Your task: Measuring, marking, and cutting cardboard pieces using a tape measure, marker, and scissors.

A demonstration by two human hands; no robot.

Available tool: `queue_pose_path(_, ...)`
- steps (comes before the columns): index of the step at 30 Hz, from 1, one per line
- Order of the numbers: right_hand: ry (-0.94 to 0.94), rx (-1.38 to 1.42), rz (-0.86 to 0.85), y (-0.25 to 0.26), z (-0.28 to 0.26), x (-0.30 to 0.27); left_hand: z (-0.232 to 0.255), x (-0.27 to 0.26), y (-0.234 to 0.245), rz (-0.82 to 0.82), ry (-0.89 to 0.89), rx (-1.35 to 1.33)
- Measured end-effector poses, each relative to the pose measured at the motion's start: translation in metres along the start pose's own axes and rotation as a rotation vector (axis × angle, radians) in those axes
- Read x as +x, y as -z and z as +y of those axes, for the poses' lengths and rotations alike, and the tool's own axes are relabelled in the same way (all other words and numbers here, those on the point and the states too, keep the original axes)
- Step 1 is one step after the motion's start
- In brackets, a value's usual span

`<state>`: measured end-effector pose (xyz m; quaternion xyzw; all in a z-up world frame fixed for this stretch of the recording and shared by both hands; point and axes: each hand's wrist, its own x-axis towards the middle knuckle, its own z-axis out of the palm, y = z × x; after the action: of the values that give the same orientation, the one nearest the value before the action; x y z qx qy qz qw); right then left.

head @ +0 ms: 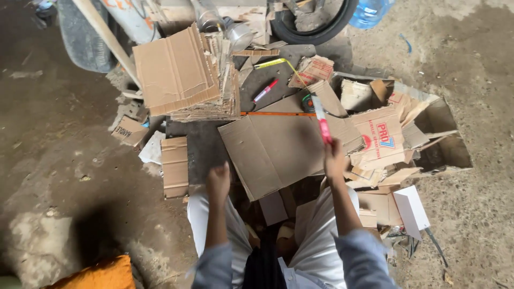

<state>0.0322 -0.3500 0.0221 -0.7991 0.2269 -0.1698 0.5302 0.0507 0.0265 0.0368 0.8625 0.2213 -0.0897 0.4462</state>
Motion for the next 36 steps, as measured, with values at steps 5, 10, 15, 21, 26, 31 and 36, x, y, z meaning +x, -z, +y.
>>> queue_pose_path(5, -0.185, -0.241, 0.315, 0.021, 0.042, -0.042, -0.061, -0.034, -0.023, -0.485, 0.106, -0.12)
queue_pose_path(10, -0.382, -0.265, 0.488, 0.039, 0.122, 0.006, -0.058, -0.036, -0.06, -0.378, -0.008, -0.312)
queue_pose_path(15, -0.265, -0.013, 0.377, 0.056, 0.073, 0.058, 0.043, -0.071, 0.006, -0.402, -0.042, -0.507)
queue_pose_path(21, -0.056, 0.17, 0.297, 0.07, -0.082, 0.063, 0.075, -0.062, 0.063, -0.354, -0.016, -0.895)
queue_pose_path(26, 0.022, 0.067, 0.282, 0.076, -0.145, 0.017, 0.066, -0.069, 0.1, -0.419, -0.032, -0.834)
queue_pose_path(31, 0.104, 0.01, 0.311, 0.096, -0.154, -0.043, 0.045, -0.085, 0.12, -0.475, -0.087, -0.731)
queue_pose_path(36, 0.299, 0.16, 0.387, 0.117, -0.144, -0.078, 0.089, -0.167, 0.185, -0.348, -0.23, -0.398)
